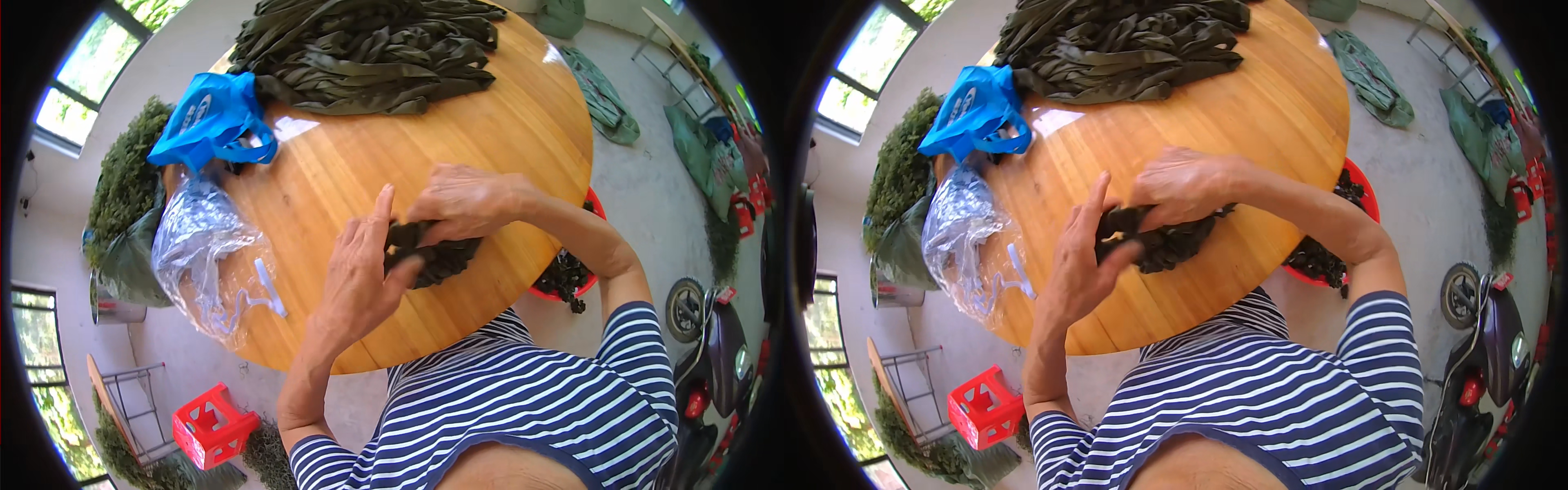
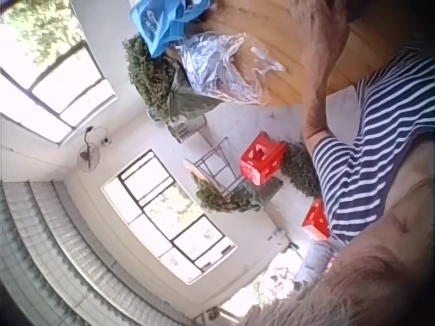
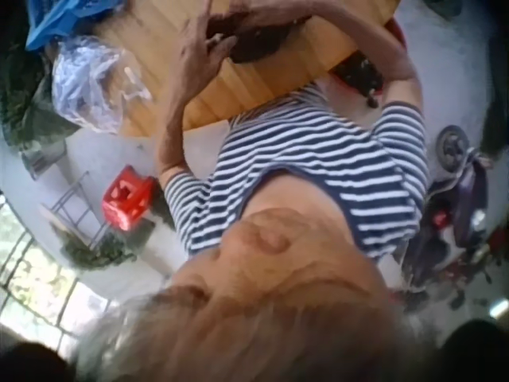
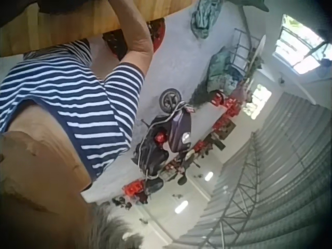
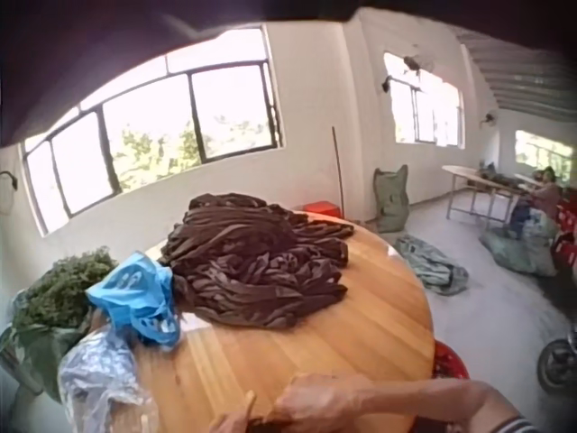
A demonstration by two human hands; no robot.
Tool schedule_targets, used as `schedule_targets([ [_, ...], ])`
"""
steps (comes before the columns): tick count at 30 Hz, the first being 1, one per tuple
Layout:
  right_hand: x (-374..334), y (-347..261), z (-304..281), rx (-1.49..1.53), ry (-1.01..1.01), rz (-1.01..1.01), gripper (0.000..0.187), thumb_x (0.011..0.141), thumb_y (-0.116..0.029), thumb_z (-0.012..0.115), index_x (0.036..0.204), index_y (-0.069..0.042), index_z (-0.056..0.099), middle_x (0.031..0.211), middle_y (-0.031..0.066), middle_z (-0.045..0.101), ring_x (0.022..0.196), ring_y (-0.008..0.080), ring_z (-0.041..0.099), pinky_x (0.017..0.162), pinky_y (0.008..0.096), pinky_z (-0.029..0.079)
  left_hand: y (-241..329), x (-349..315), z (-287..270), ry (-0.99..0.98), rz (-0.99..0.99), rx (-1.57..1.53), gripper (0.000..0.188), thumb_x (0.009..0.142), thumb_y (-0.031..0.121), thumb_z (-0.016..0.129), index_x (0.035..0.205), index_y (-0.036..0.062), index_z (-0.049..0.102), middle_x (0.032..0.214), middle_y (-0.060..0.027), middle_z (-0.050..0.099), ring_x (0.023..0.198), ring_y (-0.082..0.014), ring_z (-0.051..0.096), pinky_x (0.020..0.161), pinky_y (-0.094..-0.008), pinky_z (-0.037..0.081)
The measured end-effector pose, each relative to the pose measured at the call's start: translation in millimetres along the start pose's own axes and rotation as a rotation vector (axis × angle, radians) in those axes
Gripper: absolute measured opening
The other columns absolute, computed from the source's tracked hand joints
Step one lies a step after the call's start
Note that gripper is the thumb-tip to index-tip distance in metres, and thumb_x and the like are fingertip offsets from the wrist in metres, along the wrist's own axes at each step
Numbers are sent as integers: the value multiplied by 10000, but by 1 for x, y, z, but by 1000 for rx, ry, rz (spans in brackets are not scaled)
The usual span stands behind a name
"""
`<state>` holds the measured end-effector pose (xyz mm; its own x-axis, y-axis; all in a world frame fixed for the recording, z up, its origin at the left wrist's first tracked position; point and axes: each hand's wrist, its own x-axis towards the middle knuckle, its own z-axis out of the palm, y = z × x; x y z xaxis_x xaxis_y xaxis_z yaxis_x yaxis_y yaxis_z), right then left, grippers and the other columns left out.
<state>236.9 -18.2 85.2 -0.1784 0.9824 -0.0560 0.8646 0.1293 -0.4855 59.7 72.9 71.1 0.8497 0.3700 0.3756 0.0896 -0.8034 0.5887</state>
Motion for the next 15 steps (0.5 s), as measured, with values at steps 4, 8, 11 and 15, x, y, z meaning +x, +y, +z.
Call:
schedule_targets([
  [4,-9,14,-4,43,240,62,332,779,-349,584,848,-24,570,766,151,597,771,318,578,648,385,437,-26,4,2,-187,-261,-263,323,818,45,556,1135,-5,524,779,-50,595,682,-102,518,615,-238,431],
  [8,-61,39,-4,119,136,290,312,814,-341,544,874,-35,553,769,144,587,752,305,566,665,392,419,-34,-3,6,-57,-387,-551,186,841,46,542,1002,-34,588,811,-41,618,748,-86,549,666,-224,446],
  [11,-66,31,3,228,43,295,280,839,-311,513,831,-31,529,721,144,564,707,301,552,647,397,401,-35,-5,12,-6,-399,-638,185,847,48,539,1006,-33,587,821,-29,609,737,-75,537,649,-210,437],
  [15,-47,24,15,389,142,142,235,854,-240,492,791,-14,508,640,137,506,624,273,515,592,374,388,-22,-7,21,-28,-411,-741,174,849,46,542,997,-31,589,808,-14,596,712,-64,526,623,-195,425],
])
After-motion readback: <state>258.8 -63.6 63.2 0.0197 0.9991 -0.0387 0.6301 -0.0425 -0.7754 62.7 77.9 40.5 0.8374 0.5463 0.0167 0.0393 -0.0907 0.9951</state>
